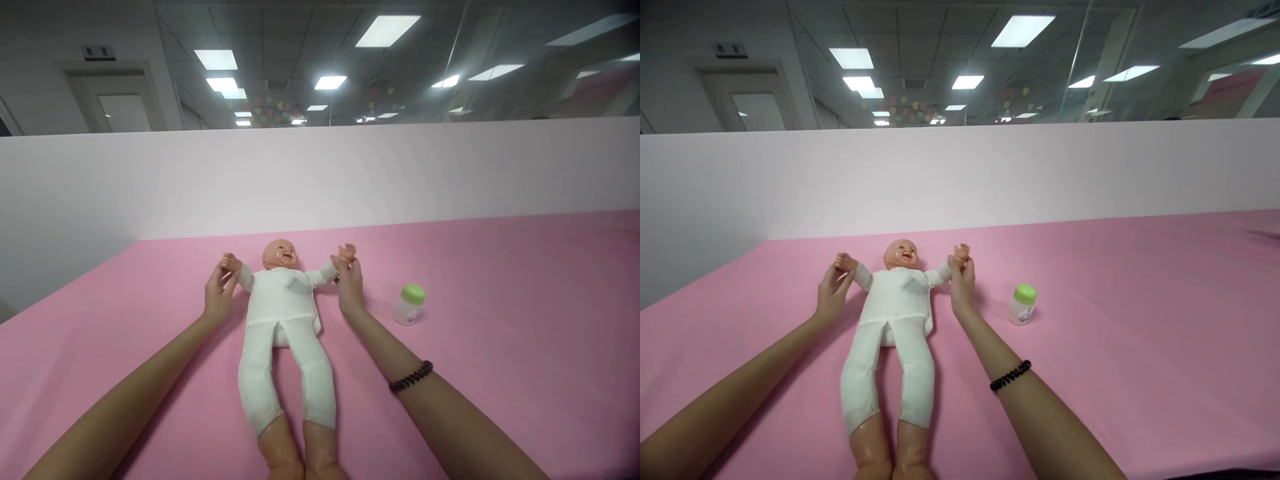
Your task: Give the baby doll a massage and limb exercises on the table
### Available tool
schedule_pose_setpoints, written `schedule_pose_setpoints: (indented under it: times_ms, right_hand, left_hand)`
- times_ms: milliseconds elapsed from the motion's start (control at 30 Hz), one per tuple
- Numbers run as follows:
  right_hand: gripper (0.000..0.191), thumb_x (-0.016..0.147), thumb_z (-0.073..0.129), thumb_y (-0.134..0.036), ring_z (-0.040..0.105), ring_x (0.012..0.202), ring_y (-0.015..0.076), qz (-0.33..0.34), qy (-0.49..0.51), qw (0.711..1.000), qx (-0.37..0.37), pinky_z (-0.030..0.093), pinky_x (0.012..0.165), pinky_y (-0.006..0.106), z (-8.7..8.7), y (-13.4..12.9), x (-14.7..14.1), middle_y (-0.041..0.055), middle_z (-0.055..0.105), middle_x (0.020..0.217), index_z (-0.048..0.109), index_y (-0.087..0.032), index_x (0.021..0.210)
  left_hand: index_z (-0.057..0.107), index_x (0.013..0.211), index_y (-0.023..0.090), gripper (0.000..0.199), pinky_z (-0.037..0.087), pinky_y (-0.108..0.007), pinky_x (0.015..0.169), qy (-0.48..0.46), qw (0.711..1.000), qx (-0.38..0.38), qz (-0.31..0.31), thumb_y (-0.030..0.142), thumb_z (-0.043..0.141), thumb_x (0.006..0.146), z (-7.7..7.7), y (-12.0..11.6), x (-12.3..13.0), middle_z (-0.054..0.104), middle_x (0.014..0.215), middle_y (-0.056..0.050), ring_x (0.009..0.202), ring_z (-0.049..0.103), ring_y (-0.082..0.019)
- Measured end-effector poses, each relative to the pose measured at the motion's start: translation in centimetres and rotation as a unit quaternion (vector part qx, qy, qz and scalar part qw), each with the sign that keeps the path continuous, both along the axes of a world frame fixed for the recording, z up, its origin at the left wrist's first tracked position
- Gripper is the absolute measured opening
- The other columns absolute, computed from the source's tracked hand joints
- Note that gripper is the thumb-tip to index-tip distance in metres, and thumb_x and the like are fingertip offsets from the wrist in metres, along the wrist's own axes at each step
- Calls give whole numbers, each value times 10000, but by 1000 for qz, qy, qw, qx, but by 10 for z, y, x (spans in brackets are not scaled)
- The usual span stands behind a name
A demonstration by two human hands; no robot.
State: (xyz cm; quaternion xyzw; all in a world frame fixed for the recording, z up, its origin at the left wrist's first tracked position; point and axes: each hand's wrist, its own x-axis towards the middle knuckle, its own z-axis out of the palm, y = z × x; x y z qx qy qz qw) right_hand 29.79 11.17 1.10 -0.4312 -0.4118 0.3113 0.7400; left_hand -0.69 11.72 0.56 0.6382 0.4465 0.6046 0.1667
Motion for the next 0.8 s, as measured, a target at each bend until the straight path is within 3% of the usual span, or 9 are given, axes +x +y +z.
schedule_pose_setpoints:
  times_ms: [67,200,267,367,467,567,700,733,800]
  right_hand:
    - [385,858,612,-393,581,1274,230,57,-138,985,90,466,1086,397,8,-16,-16,83,622,1362,583,-238,1209]
    - [346,829,612,-235,597,1256,249,148,-399,893,145,394,1141,463,4,-33,-33,64,699,1249,662,-238,1171]
    - [380,810,598,-192,557,1316,268,146,-469,857,157,312,1185,517,-2,-34,-34,58,704,1247,670,-240,1180]
    - [404,820,587,-183,523,1360,277,145,-495,842,159,271,1199,544,-7,-32,-32,57,701,1260,666,-242,1212]
    - [393,830,601,-190,548,1329,268,156,-467,856,156,313,1184,523,-5,-32,-31,56,702,1257,668,-243,1214]
    - [353,856,623,-237,602,1251,242,162,-360,907,144,416,1126,454,3,-32,-30,64,695,1265,665,-237,1207]
    - [353,873,654,-364,595,1264,232,110,-140,976,126,453,1102,402,11,-22,-21,93,650,1334,626,-224,1196]
    - [380,860,666,-379,594,1265,233,86,-84,987,104,464,1091,401,11,-17,-17,96,645,1337,611,-223,1202]
    - [414,830,682,-376,624,1204,230,26,30,999,30,516,1022,397,9,-6,-6,80,670,1274,583,-230,1205]
  left_hand:
    - [613,1277,214,373,489,-413,1073,120,990,50,-52,422,528,979,4,-12,15,659,1297,-103,1219,617,-261]
    - [671,1273,249,363,453,-455,1116,318,935,108,-118,374,449,1014,4,-21,29,670,1320,-109,1260,600,-270]
    - [681,1274,254,374,457,-469,1110,352,921,118,-115,354,420,1025,3,-20,28,673,1320,-111,1261,602,-273]
    - [682,1279,246,377,466,-476,1097,370,914,124,-111,341,417,1028,2,-19,26,671,1322,-119,1264,600,-279]
    - [673,1275,250,360,458,-464,1106,348,923,121,-111,345,431,1026,1,-20,25,665,1324,-113,1271,592,-269]
    - [621,1294,243,336,452,-445,1110,257,957,101,-93,359,485,1009,-1,-19,26,654,1317,-104,1251,593,-255]
    - [545,1243,239,320,496,-414,1051,-14,999,8,-27,386,569,960,-4,-3,17,609,1309,-96,1208,595,-238]
    - [534,1206,245,302,510,-397,1032,-96,995,-27,-12,368,600,938,-4,4,13,605,1287,-85,1201,595,-229]
    - [534,1074,241,224,536,-360,985,-262,958,-114,8,261,648,882,-6,17,1,627,1142,-53,1124,621,-204]
